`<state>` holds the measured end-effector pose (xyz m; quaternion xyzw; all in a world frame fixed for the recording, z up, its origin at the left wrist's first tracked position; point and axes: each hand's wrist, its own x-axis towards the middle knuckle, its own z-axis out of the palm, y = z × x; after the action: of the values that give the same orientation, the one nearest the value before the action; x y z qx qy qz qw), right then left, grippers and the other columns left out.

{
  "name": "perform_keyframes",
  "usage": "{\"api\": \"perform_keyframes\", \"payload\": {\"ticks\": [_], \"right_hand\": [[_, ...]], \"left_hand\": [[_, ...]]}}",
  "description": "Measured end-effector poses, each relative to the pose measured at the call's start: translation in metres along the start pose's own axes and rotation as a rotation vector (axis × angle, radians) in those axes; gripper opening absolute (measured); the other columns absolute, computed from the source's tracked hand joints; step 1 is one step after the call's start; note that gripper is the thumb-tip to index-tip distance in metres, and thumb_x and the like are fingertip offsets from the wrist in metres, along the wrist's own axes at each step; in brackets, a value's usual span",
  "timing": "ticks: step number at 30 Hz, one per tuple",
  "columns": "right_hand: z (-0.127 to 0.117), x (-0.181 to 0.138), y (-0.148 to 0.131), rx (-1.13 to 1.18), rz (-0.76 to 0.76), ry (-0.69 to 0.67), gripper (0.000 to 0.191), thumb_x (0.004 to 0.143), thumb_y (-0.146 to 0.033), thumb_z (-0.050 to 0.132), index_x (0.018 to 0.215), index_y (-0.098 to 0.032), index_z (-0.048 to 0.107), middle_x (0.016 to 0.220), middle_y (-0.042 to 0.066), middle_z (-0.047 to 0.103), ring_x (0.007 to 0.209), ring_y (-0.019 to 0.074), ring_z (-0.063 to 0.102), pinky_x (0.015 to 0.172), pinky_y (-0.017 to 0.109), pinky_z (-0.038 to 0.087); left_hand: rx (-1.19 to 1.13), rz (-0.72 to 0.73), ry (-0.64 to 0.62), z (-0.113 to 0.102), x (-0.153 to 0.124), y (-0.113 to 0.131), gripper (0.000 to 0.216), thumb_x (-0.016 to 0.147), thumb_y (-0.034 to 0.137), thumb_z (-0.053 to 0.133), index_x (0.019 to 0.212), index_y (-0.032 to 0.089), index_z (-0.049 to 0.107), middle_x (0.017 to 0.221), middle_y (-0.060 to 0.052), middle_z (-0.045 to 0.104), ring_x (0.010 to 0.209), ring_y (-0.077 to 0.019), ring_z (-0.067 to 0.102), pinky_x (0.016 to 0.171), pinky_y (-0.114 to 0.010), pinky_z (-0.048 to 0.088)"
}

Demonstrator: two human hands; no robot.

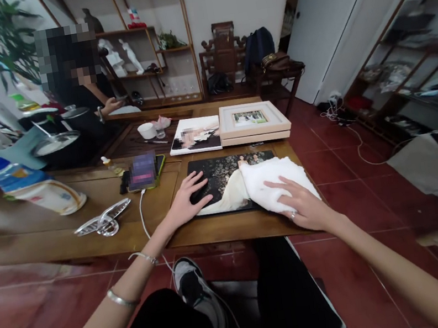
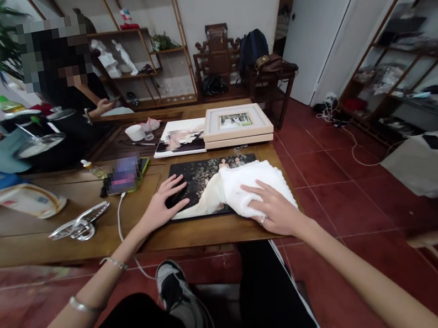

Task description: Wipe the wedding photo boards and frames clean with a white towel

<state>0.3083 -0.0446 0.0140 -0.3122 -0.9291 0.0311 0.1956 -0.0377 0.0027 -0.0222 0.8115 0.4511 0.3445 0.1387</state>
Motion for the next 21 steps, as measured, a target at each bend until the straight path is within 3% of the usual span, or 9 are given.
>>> {"api": "perform_keyframes", "payload": {"ticks": [6, 11, 15, 21], "right_hand": [[0.001, 0.035, 0.036, -0.071, 0.170, 0.021, 0.024, 0.089, -0.022, 0.047, 0.105, -0.024, 0.064, 0.122, 0.007, 0.065, 0.117, 0.0286, 0.056, 0.101, 0.050, 0.043], [0.018, 0.061, 0.062, -0.099, 0.224, 0.101, 0.027, 0.088, -0.022, 0.048, 0.110, -0.021, 0.063, 0.120, 0.010, 0.065, 0.114, 0.0288, 0.057, 0.106, 0.052, 0.037], [0.021, 0.041, 0.046, -0.080, 0.185, 0.121, 0.023, 0.083, -0.017, 0.052, 0.102, -0.018, 0.065, 0.130, 0.013, 0.059, 0.123, 0.0279, 0.051, 0.109, 0.052, 0.032], [0.010, 0.005, 0.013, -0.019, 0.068, 0.088, 0.018, 0.080, -0.014, 0.053, 0.091, -0.019, 0.065, 0.140, 0.014, 0.050, 0.126, 0.0276, 0.049, 0.110, 0.055, 0.031]], "left_hand": [[0.031, 0.018, -0.055, -0.003, -0.002, 0.002, 0.047, 0.084, 0.045, 0.061, 0.124, 0.021, 0.062, 0.143, -0.011, 0.047, 0.138, -0.0296, 0.033, 0.112, -0.054, 0.030], [-0.007, 0.023, -0.003, -0.002, -0.003, 0.004, 0.042, 0.082, 0.044, 0.063, 0.118, 0.021, 0.066, 0.138, -0.011, 0.053, 0.136, -0.0283, 0.038, 0.111, -0.052, 0.032], [-0.043, 0.020, 0.060, 0.000, -0.005, 0.004, 0.040, 0.082, 0.041, 0.064, 0.116, 0.020, 0.067, 0.135, -0.011, 0.055, 0.134, -0.0279, 0.040, 0.110, -0.051, 0.035], [-0.044, -0.005, 0.055, 0.002, -0.005, 0.005, 0.044, 0.081, 0.043, 0.064, 0.119, 0.021, 0.064, 0.136, -0.010, 0.055, 0.135, -0.0290, 0.040, 0.110, -0.053, 0.035]]}}
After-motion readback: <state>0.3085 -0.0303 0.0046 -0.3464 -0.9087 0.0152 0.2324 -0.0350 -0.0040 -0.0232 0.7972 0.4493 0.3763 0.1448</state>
